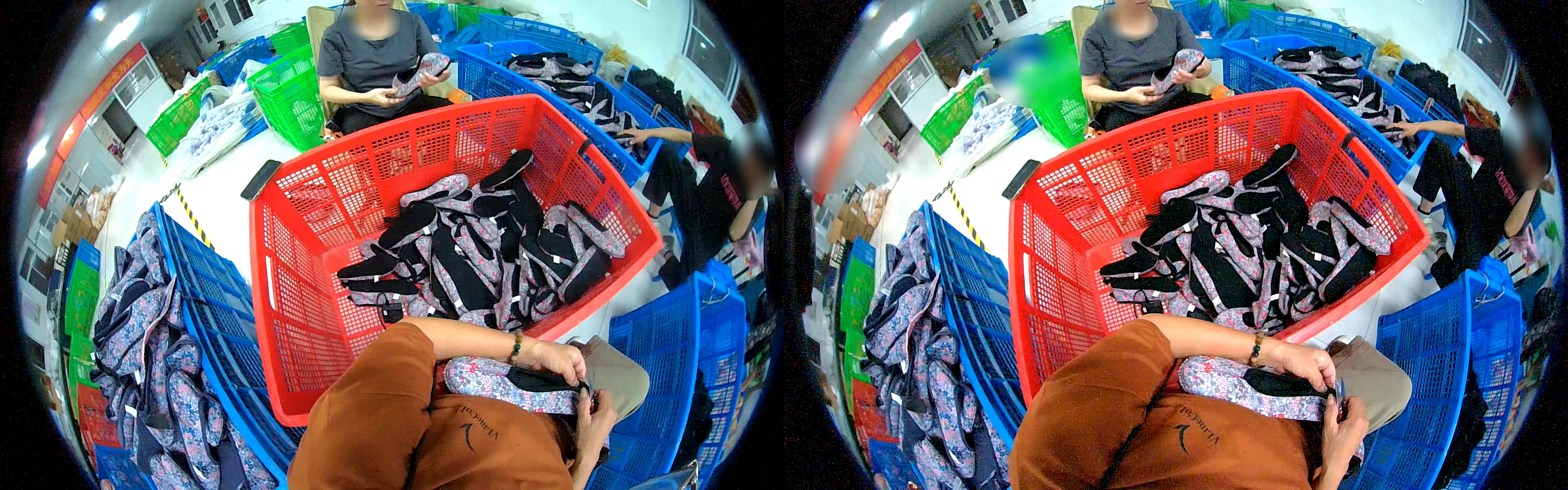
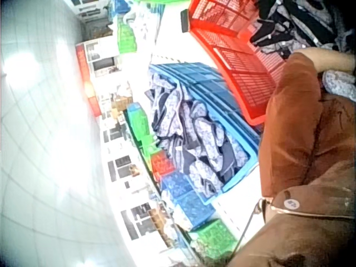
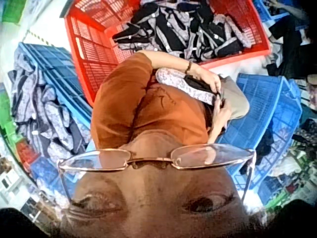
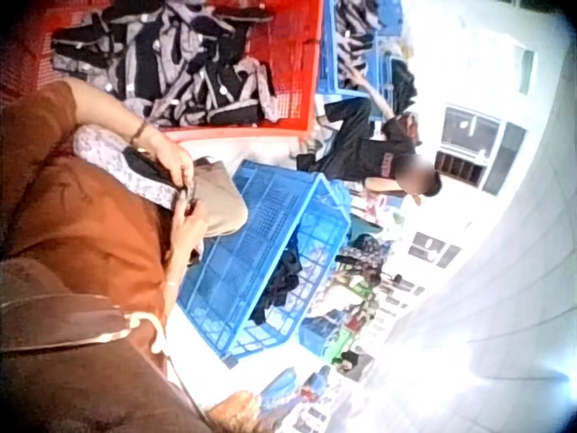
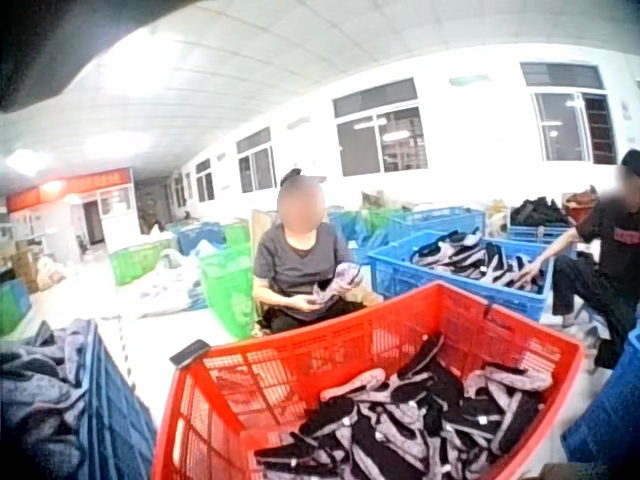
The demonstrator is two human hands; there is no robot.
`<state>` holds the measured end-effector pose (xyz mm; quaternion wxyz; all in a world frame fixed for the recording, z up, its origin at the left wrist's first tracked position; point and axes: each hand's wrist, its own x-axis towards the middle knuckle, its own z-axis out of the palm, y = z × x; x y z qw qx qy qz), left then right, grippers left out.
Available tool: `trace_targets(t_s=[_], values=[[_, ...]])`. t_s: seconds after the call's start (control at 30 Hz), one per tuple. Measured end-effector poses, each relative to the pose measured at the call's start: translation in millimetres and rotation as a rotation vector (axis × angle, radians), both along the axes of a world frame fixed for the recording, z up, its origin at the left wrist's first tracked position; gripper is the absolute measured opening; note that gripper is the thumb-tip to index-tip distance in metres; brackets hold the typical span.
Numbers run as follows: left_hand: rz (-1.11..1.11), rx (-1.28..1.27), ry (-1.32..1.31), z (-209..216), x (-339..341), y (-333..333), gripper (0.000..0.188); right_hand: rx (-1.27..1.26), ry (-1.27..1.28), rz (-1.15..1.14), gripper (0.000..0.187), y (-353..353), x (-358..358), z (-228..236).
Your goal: The person uses scissors to trim excess fabric and loose threads from the edges of floral-patterned slippers. They handle the slippers one at a time, picking them from a red basket, cutting the material, and placing the finished items into a blue basket.
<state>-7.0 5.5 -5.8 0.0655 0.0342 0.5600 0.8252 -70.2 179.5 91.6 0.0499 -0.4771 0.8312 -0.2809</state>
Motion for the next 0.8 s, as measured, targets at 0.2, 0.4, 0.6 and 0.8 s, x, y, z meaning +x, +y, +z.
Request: trace_targets(t_s=[0.2,0.4,0.6,0.8], values=[[-0.01,-0.11,0.147,-3,-3,1,0.028,0.018,-0.053,-0.016,0.025,7,-10,-6],[-0.153,-0.28,-0.075,48,20,-17,0.039,-0.006,-0.172,0.098,0.023,17,-18,1],[-0.135,-0.418,-0.099,55,28,-23,0.022,-0.114,-0.392,0.044,0.022,27,-27,-4],[-0.001,-0.324,-0.21,69,23,-10,0.012,-0.374,-0.544,-0.126,0.016,41,-35,-21]])
